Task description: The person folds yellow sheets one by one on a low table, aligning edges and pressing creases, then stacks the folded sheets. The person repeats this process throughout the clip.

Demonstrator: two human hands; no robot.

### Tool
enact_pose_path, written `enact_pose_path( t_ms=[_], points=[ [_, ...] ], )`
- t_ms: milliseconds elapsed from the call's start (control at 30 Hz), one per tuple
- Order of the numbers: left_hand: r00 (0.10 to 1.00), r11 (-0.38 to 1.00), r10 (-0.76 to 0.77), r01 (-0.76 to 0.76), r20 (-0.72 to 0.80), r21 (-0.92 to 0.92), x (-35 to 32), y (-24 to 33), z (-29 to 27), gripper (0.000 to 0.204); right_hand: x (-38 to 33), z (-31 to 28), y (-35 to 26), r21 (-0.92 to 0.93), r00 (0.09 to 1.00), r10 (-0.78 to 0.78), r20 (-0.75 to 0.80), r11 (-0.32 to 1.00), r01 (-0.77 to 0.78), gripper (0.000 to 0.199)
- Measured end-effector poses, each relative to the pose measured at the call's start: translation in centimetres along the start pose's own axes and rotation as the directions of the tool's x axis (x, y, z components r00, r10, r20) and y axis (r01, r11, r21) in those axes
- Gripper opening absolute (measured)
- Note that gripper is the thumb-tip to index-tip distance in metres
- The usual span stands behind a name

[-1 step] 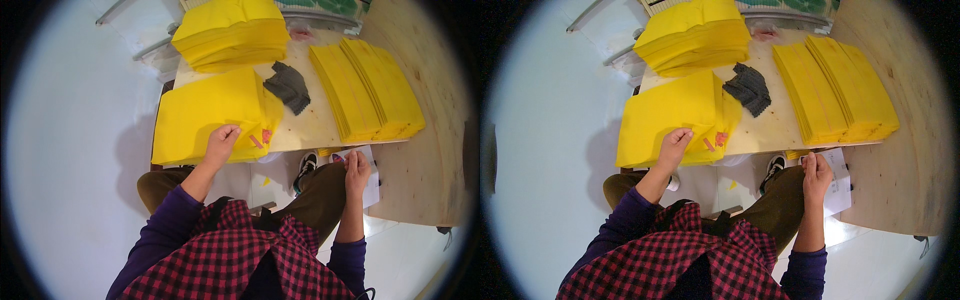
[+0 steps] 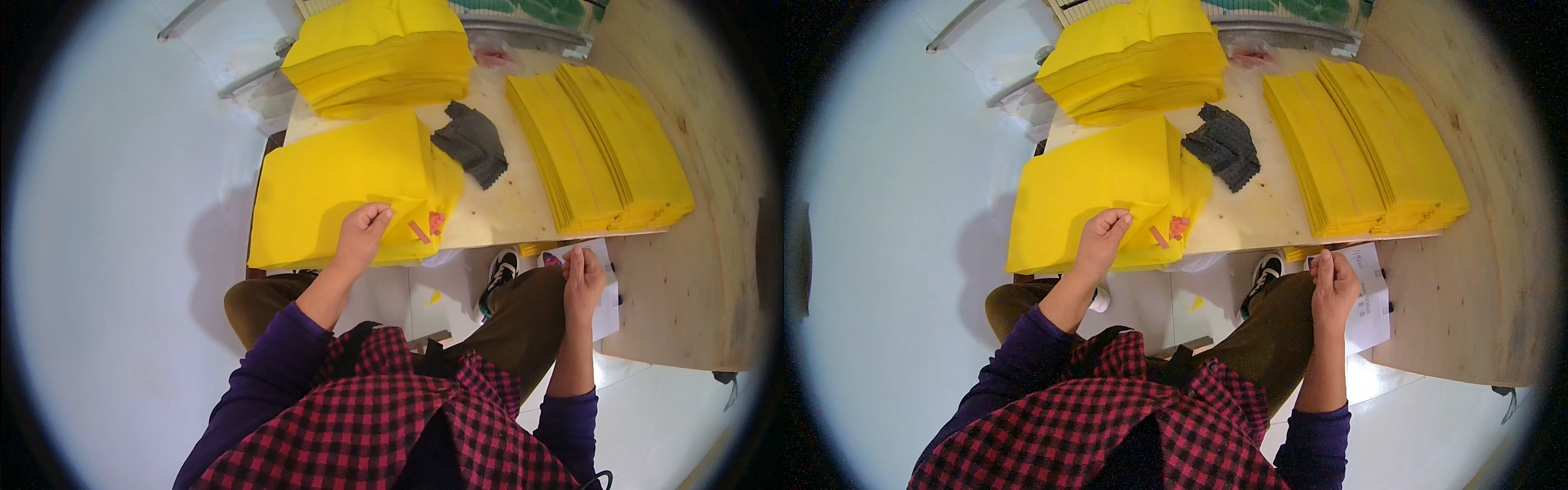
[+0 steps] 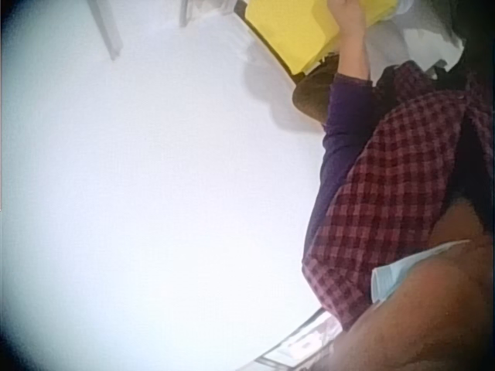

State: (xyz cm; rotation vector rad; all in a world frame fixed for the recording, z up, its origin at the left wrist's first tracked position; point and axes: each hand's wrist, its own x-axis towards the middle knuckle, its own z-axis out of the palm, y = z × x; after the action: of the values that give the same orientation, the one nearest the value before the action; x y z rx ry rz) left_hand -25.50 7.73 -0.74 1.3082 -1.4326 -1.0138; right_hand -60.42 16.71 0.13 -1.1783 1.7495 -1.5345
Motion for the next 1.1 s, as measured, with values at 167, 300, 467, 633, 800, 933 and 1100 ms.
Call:
enact_pose_path(
  t_ms=[167, 300, 467, 633, 800, 933, 1100],
  points=[
    [0.999, 0.999, 0.033, -0.033, -0.041, -0.009, -0.1, -0.4, 0.3, 0.014, 0.1, 0.0, 0.2, -0.058, 1.000, -0.027, 0.002, 0.998, 0.027, 0.032],
    [0.996, 0.997, 0.074, -0.075, -0.048, -0.016, -0.3, -0.9, 0.5, 0.013, 0.2, 0.5, -0.9, -0.067, 0.996, 0.016, 0.085, 0.998, -0.010, 0.027],
    [0.995, 0.997, 0.079, -0.080, -0.057, -0.015, -0.5, -1.5, 0.7, 0.013, 0.1, 5.2, -4.7, -0.139, 0.949, -0.170, 0.265, 0.967, 0.212, 0.010],
    [0.993, 0.994, 0.099, -0.102, -0.061, -0.033, -0.4, -1.5, 0.8, 0.014, 1.6, 13.8, -8.3, -0.053, 0.760, -0.290, 0.582, 0.919, 0.391, 0.030],
    [0.999, 0.999, 0.053, -0.053, -0.015, -0.009, -0.6, -0.9, 0.3, 0.014, 2.8, 19.4, -8.9, -0.090, 0.630, -0.155, 0.761, 0.936, 0.340, 0.028],
    [0.993, 0.956, 0.092, -0.109, -0.076, -0.272, -1.1, -0.3, 0.7, 0.017, 3.7, 20.5, -8.1, -0.133, 0.581, 0.053, 0.812, 0.986, 0.096, 0.016],
    [0.967, 0.956, 0.233, -0.209, -0.100, 0.207, -1.7, -0.7, -2.1, 0.016, 3.9, 20.8, -7.1, -0.030, 0.621, 0.070, 0.781, 0.997, -0.075, 0.006]
  ],
)
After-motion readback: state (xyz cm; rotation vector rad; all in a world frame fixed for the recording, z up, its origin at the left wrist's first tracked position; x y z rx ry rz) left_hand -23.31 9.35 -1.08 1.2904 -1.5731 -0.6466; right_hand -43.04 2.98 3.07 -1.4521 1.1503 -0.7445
